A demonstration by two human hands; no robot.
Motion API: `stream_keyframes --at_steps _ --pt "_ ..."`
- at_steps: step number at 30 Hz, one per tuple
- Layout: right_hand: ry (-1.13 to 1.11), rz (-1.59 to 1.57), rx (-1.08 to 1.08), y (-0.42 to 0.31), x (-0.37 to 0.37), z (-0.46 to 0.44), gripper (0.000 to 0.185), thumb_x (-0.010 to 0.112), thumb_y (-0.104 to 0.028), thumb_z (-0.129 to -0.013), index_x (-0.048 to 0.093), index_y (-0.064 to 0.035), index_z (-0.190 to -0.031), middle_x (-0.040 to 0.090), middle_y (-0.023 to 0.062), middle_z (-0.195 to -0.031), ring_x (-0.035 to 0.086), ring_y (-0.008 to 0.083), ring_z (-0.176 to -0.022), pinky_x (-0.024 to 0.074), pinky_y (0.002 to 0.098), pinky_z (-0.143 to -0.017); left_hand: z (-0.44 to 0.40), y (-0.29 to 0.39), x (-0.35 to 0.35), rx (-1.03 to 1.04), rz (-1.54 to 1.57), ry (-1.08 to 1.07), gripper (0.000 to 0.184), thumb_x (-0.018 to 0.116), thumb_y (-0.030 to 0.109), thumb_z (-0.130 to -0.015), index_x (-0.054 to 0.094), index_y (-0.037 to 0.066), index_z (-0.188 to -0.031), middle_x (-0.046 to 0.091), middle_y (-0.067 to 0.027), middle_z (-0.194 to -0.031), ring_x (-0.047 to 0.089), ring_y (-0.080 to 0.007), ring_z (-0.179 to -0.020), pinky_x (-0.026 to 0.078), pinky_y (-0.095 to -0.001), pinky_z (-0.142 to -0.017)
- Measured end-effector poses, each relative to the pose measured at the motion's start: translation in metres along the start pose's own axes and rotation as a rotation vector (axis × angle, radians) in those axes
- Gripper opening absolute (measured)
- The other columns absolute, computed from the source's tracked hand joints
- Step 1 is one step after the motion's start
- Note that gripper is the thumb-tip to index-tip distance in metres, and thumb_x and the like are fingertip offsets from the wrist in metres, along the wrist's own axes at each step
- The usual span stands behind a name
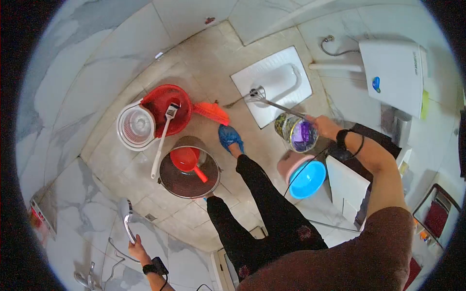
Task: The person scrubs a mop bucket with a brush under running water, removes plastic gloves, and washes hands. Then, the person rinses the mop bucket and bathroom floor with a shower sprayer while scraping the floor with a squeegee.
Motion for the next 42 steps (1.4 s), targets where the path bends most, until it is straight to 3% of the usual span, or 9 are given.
stream_keyframes --at_steps 6,12,14,19,25,34,36,39,42 --pt "0.496 0.073 -0.222 0.008 -0.096 -0.094 0.041 0.043 -0.008 -0.077 0.042 -0.0078 -0.118 0.056 0.0207 -0.069 0.055 0.0373 -0.062 0.0426 0.0459 -0.056 0.005 0.02 0.019 0.018 0.022 0.009 0.03 0.066 0.026 -0.071 0.052 -0.001 -0.066 0.043 -0.002 -0.05 0.034 -0.0119 -0.047 0.029 -0.0308 -0.042" --pt "0.57 0.172 -0.037 -0.012 -0.161 -0.263 0.047 0.042 -0.004 -0.073 0.043 -0.015 -0.119 0.058 0.0201 -0.076 0.057 0.0352 -0.071 0.0448 0.045 -0.063 0.008 0.025 0.029 0.146 0.031 -0.007 0.025 0.064 0.019 -0.072 0.052 -0.002 -0.069 0.043 0.0019 -0.054 0.035 -0.0078 -0.05 0.03 -0.0248 -0.043" --pt "0.506 0.034 0.004 -0.016 -0.139 -0.251 0.038 0.041 -0.006 -0.074 0.05 -0.0121 -0.11 0.059 0.0216 -0.083 0.057 0.0351 -0.081 0.0455 0.0447 -0.071 0.005 0.013 0.031 0.11 0.012 -0.032 0.025 0.065 0.019 -0.071 0.052 -0.002 -0.071 0.041 0.0022 -0.053 0.036 -0.009 -0.049 0.03 -0.026 -0.043" --pt "0.333 -0.019 -0.237 0.041 -0.01 -0.192 0.045 0.043 -0.006 -0.074 0.038 -0.0051 -0.118 0.055 0.026 -0.075 0.056 0.0393 -0.071 0.0442 0.0467 -0.061 0.015 0.005 0.041 0.022 0.065 -0.013 0.027 0.066 0.019 -0.069 0.049 -0.002 -0.066 0.04 -0.0009 -0.051 0.033 -0.0122 -0.047 0.028 -0.03 -0.043" --pt "0.019 0.056 -0.196 0.046 -0.059 -0.059 0.042 0.045 -0.014 -0.078 0.043 -0.0154 -0.121 0.058 0.0201 -0.078 0.055 0.0379 -0.067 0.0434 0.0454 -0.062 0.019 -0.01 0.048 0.03 0.032 0.045 0.026 0.065 0.019 -0.068 0.05 -0.002 -0.065 0.043 -0.0039 -0.05 0.035 -0.0148 -0.047 0.029 -0.0337 -0.044" --pt "0.566 0.093 -0.143 0.014 -0.186 -0.239 0.034 0.04 -0.017 -0.082 0.046 -0.0164 -0.116 0.058 0.0204 -0.079 0.056 0.0369 -0.069 0.0442 0.0452 -0.062 0.012 -0.013 0.054 0.069 0.01 0.017 0.025 0.063 0.018 -0.072 0.051 -0.003 -0.069 0.043 -0.0023 -0.053 0.036 -0.0143 -0.049 0.032 -0.0321 -0.045" --pt "0.475 0.218 -0.042 0.003 -0.19 -0.26 0.035 0.039 -0.016 -0.082 0.046 -0.0161 -0.116 0.058 0.0205 -0.082 0.056 0.0363 -0.073 0.0443 0.0448 -0.065 0.016 -0.011 0.05 -0.009 0.005 -0.029 0.024 0.063 0.018 -0.072 0.052 -0.003 -0.07 0.043 -0.0018 -0.054 0.036 -0.013 -0.05 0.031 -0.0303 -0.046" --pt "0.451 -0.007 -0.052 0.016 -0.176 -0.263 0.036 0.039 -0.015 -0.081 0.044 -0.015 -0.117 0.057 0.0212 -0.085 0.056 0.0351 -0.078 0.0439 0.0445 -0.068 0.01 -0.033 0.054 -0.046 -0.03 0.001 0.027 0.064 0.02 -0.072 0.051 -0.004 -0.068 0.04 -0.0002 -0.053 0.033 -0.0121 -0.05 0.029 -0.0303 -0.045" --pt "0.447 -0.063 -0.227 0.035 -0.073 -0.251 0.04 0.041 -0.012 -0.08 0.04 -0.0114 -0.12 0.056 0.0215 -0.076 0.055 0.0375 -0.067 0.044 0.0448 -0.06 0.016 -0.032 0.06 -0.052 0.018 0.016 0.029 0.064 0.021 -0.073 0.053 -0.006 -0.073 0.043 -0.0002 -0.056 0.035 -0.013 -0.053 0.031 -0.0306 -0.048"
Point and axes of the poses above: each hand's wrist, its own z-axis away from the middle knuckle, its own x-axis out of the palm, y = z × x, the point moved 8 cm from there along -z, towards the middle knuckle
